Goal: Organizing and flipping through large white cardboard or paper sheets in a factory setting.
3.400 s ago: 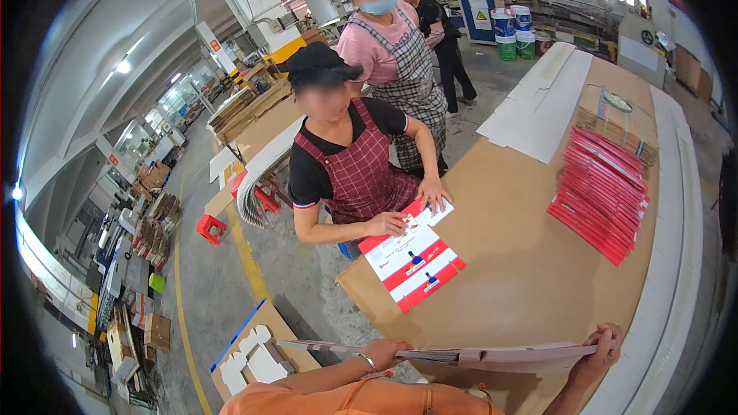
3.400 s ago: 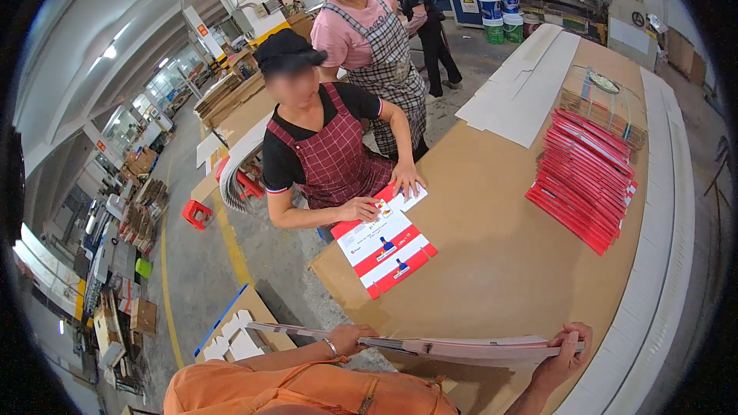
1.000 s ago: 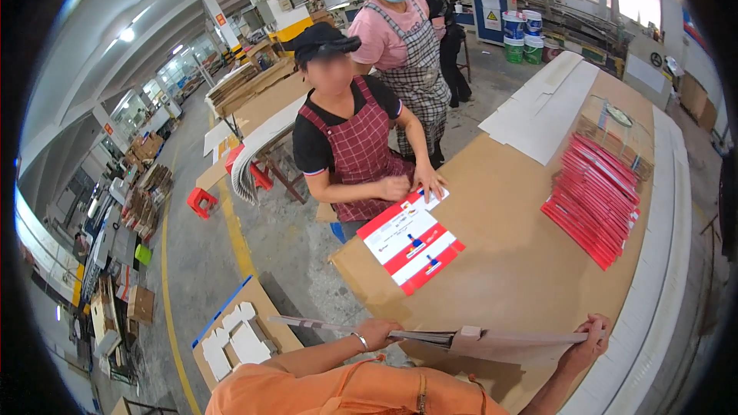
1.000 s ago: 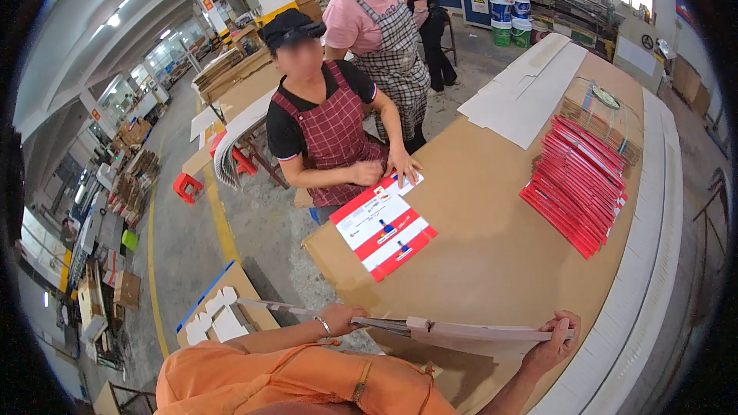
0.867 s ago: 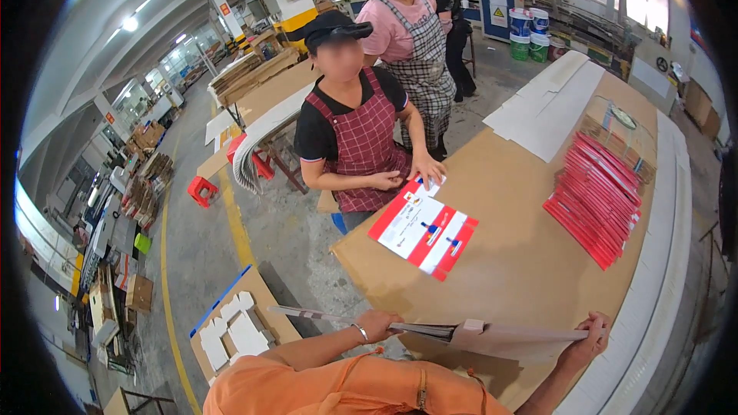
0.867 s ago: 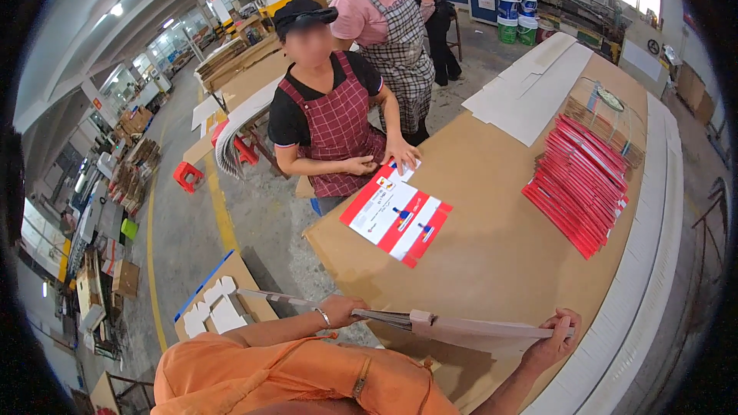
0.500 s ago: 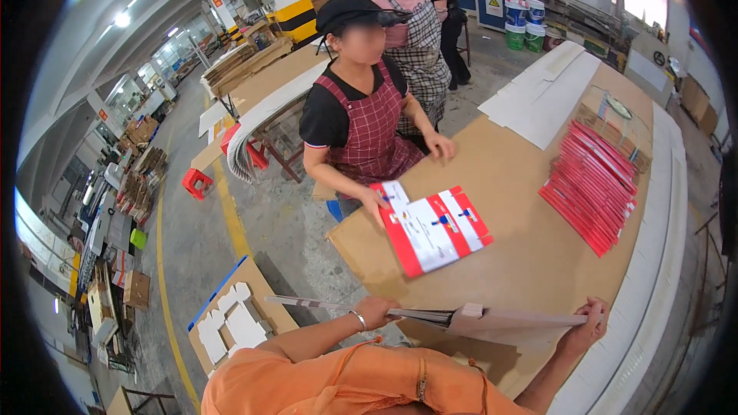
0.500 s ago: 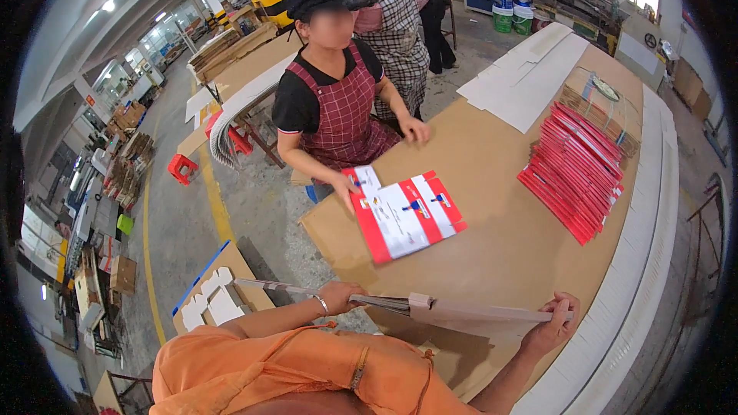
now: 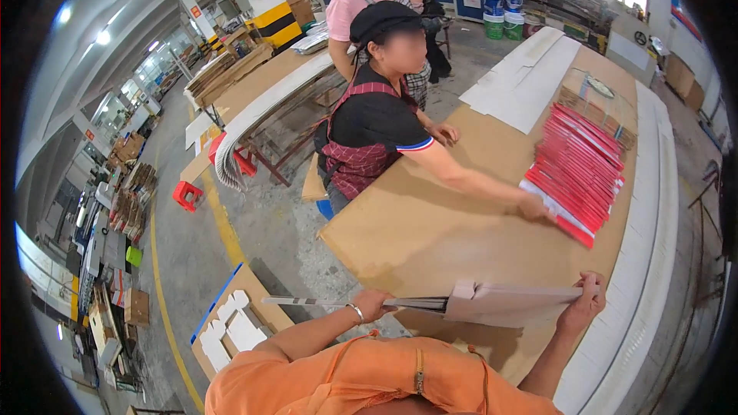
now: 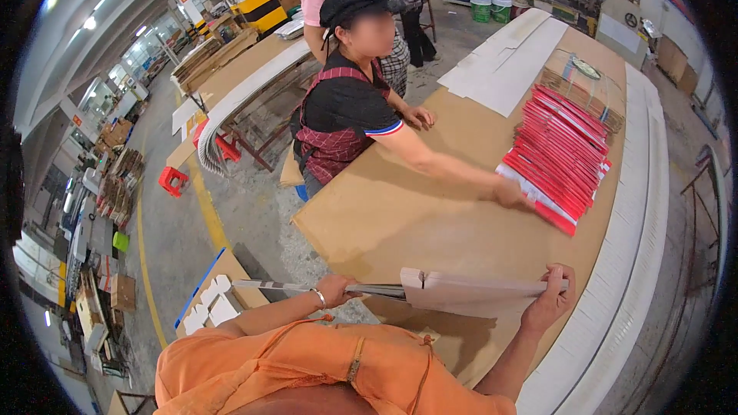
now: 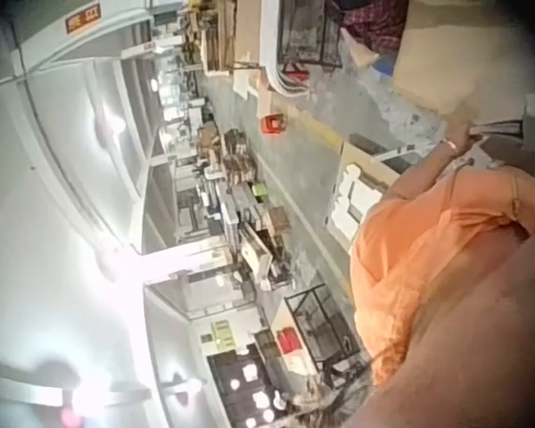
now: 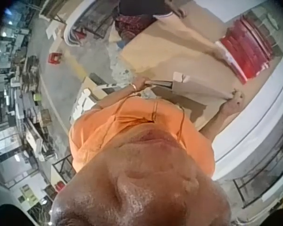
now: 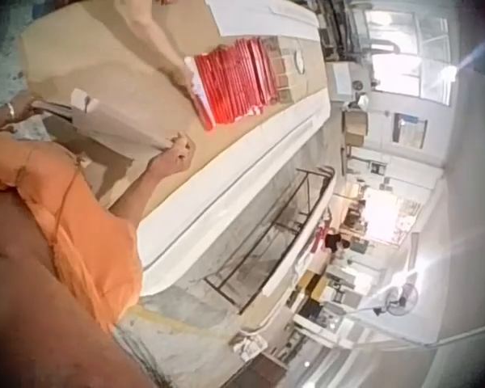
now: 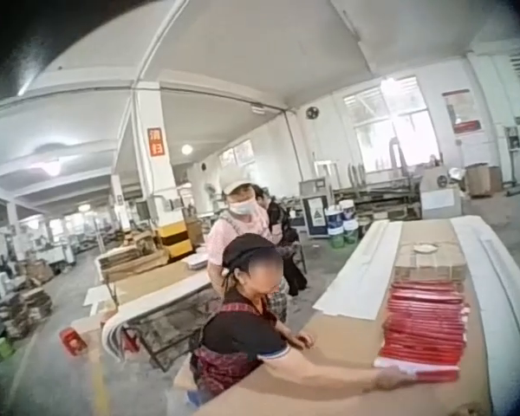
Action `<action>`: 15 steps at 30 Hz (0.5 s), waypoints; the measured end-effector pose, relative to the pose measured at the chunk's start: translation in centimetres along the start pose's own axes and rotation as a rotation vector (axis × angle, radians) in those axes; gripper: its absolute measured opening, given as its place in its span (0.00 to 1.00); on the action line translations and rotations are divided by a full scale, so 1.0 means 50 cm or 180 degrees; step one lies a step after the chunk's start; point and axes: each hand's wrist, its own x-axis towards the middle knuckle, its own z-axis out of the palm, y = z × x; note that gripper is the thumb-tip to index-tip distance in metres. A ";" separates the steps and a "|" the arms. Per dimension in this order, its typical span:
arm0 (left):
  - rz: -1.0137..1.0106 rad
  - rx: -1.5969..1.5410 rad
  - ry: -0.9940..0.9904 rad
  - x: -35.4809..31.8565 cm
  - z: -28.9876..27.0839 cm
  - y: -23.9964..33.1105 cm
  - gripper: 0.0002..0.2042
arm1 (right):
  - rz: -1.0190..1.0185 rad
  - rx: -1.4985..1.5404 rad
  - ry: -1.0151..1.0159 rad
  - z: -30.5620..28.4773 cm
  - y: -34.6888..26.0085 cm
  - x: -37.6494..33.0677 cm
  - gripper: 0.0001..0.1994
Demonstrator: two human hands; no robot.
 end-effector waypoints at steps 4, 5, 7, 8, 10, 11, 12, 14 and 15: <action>0.0235 -0.0010 -0.0016 -0.014 -0.021 0.050 0.12 | 0.0145 0.0194 0.0184 -0.048 -0.010 0.009 0.09; 0.0247 0.0012 0.0059 -0.013 -0.028 0.063 0.12 | 0.0165 0.0357 0.0253 -0.057 -0.023 0.012 0.09; 0.0248 0.0024 0.0114 -0.002 -0.031 0.080 0.12 | 0.0212 0.0564 0.0372 -0.064 -0.053 0.019 0.09; 0.0167 0.0030 0.0089 0.009 -0.030 0.088 0.13 | 0.0214 0.0555 0.0366 -0.066 -0.051 0.021 0.09; 0.0077 0.0020 0.0068 0.017 -0.015 0.092 0.13 | 0.0186 0.0360 0.0444 -0.067 -0.032 0.030 0.09; 0.0101 -0.0019 0.0005 0.025 -0.001 0.089 0.13 | 0.0166 0.0354 0.0435 -0.070 -0.013 0.034 0.09; 0.0122 -0.0059 -0.0055 0.031 0.011 0.086 0.13 | 0.0235 0.0423 0.0428 -0.078 0.011 0.034 0.09; 0.0090 -0.0107 -0.0110 0.038 0.006 0.088 0.13 | 0.0316 0.0488 0.0390 -0.076 0.027 0.040 0.09; 0.0051 -0.0142 -0.0188 0.030 0.003 0.089 0.13 | 0.0222 0.0470 0.0390 -0.072 0.023 0.035 0.09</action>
